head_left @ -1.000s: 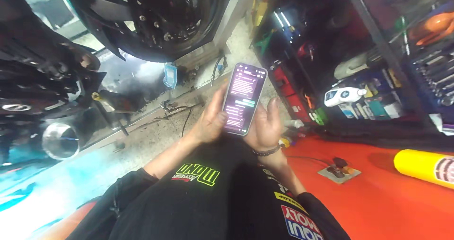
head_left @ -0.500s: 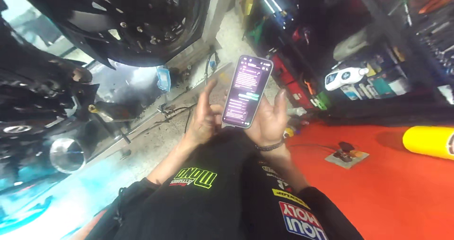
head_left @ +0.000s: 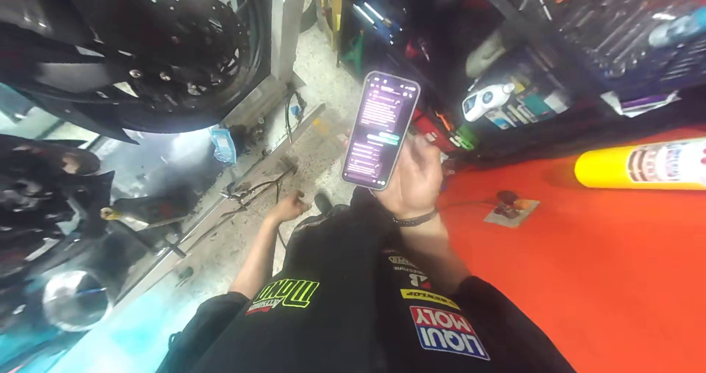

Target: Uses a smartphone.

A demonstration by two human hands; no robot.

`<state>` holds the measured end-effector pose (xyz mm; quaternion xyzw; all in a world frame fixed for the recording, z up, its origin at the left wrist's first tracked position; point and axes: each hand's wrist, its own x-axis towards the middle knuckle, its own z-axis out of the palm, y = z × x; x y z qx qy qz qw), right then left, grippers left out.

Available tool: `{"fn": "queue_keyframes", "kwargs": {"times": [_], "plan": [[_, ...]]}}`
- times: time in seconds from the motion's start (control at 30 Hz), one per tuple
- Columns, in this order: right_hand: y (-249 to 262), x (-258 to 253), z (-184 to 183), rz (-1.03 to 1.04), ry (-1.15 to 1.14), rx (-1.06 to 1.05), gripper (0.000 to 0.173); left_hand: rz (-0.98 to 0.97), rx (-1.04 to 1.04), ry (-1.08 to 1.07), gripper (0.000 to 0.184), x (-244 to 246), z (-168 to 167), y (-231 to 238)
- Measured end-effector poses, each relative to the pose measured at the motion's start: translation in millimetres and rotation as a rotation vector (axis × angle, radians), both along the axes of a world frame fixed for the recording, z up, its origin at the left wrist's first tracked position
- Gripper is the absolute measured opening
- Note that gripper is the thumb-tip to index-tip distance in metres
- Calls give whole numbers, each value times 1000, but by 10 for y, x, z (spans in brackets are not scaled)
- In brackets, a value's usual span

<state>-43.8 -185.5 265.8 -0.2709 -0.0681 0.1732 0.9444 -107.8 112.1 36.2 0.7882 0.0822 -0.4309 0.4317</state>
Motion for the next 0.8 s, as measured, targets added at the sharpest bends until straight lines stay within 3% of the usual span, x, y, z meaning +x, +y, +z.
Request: {"fn": "queue_keyframes", "kwargs": {"times": [0.03,0.1,0.17,0.27,0.5,0.67,0.8], "plan": [[-8,-10,-2,-22,-4,25,53,-20,28,66,70,-104,-194,-6],[-35,-57,10,-47,-27,2,62,31,36,150,62,-401,-555,-56],[-35,-76,22,-57,-60,-25,75,295,-24,196,47,-720,-909,-62],[-16,-59,84,-72,-81,-60,82,636,-1,260,51,-908,-1052,27],[6,-39,186,-59,-147,-76,88,544,66,274,51,-1139,-922,266],[23,-30,246,-6,-149,6,88,505,177,244,51,-1533,-1294,439],[9,-17,280,-3,-155,26,87,468,163,379,45,-1543,-1203,435]]}}
